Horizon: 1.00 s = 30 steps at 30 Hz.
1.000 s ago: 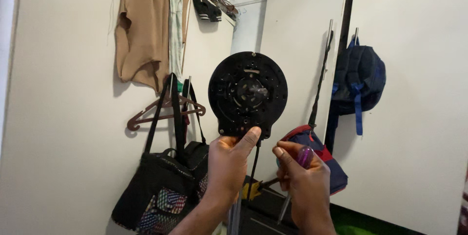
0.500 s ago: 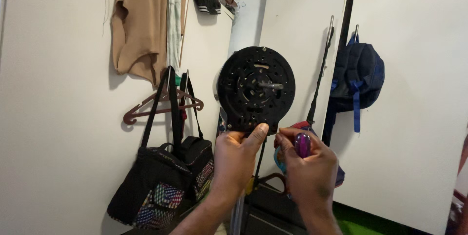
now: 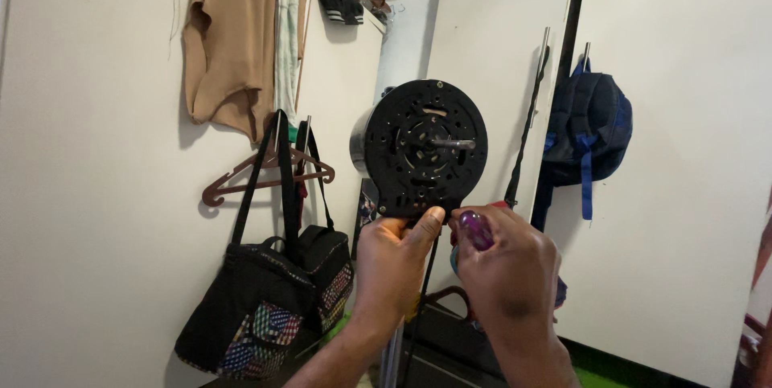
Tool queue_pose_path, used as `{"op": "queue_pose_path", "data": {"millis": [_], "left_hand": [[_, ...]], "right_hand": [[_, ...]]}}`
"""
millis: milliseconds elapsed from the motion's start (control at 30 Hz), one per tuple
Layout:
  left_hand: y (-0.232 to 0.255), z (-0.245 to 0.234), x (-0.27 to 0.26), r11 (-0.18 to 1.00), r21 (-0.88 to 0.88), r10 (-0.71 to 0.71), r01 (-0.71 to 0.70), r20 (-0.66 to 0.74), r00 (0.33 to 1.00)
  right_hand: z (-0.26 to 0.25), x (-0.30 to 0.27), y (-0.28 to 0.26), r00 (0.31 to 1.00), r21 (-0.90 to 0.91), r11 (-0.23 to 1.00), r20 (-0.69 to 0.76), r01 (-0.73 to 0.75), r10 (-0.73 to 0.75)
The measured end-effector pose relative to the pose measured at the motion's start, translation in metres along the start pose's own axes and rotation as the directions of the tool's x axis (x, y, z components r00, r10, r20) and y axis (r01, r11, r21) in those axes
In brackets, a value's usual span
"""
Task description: The person uses a screwdriver to remove screws from the rear housing of a standing electric fan. They loosen and remove several screws, then detach the rear motor cover from the fan stand.
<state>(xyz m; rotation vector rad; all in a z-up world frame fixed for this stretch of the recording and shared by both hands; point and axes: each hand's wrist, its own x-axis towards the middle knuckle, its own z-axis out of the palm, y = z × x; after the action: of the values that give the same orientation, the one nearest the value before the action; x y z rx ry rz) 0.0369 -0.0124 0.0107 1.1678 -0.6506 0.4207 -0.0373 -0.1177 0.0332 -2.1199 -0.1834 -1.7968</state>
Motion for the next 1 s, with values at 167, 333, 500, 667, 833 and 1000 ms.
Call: {"op": "queue_pose_path", "data": {"millis": [167,333,500,667,833,1000], "left_hand": [[0.0,-0.002,0.0,0.996,0.042,-0.084,0.085,-0.009,0.996],[0.01,-0.005,-0.005,0.996,0.027,-0.081,0.08,0.029,0.996],[0.009,-0.006,-0.008,0.979,0.135,-0.157,0.155,0.01,0.988],[-0.002,-0.007,-0.003,0.997,-0.017,-0.074,0.074,0.0,0.997],[-0.003,-0.012,-0.001,0.979,-0.163,-0.127,0.126,0.001,0.992],[0.012,-0.027,-0.01,0.913,-0.326,-0.252,0.243,0.016,0.968]], "right_hand": [[0.005,0.008,0.009,0.908,0.326,0.85,0.221,-0.414,0.357],[0.005,0.011,0.014,0.813,0.425,0.694,0.336,-0.582,0.476],[0.001,0.001,0.01,0.93,0.247,0.904,0.211,-0.349,0.302],[0.005,0.002,0.03,0.85,0.49,0.697,0.237,-0.523,0.471],[0.042,0.008,0.073,0.673,0.586,0.366,0.481,-0.723,0.562],[0.108,0.033,0.101,0.612,0.641,-0.068,0.755,-0.764,0.234]]}}
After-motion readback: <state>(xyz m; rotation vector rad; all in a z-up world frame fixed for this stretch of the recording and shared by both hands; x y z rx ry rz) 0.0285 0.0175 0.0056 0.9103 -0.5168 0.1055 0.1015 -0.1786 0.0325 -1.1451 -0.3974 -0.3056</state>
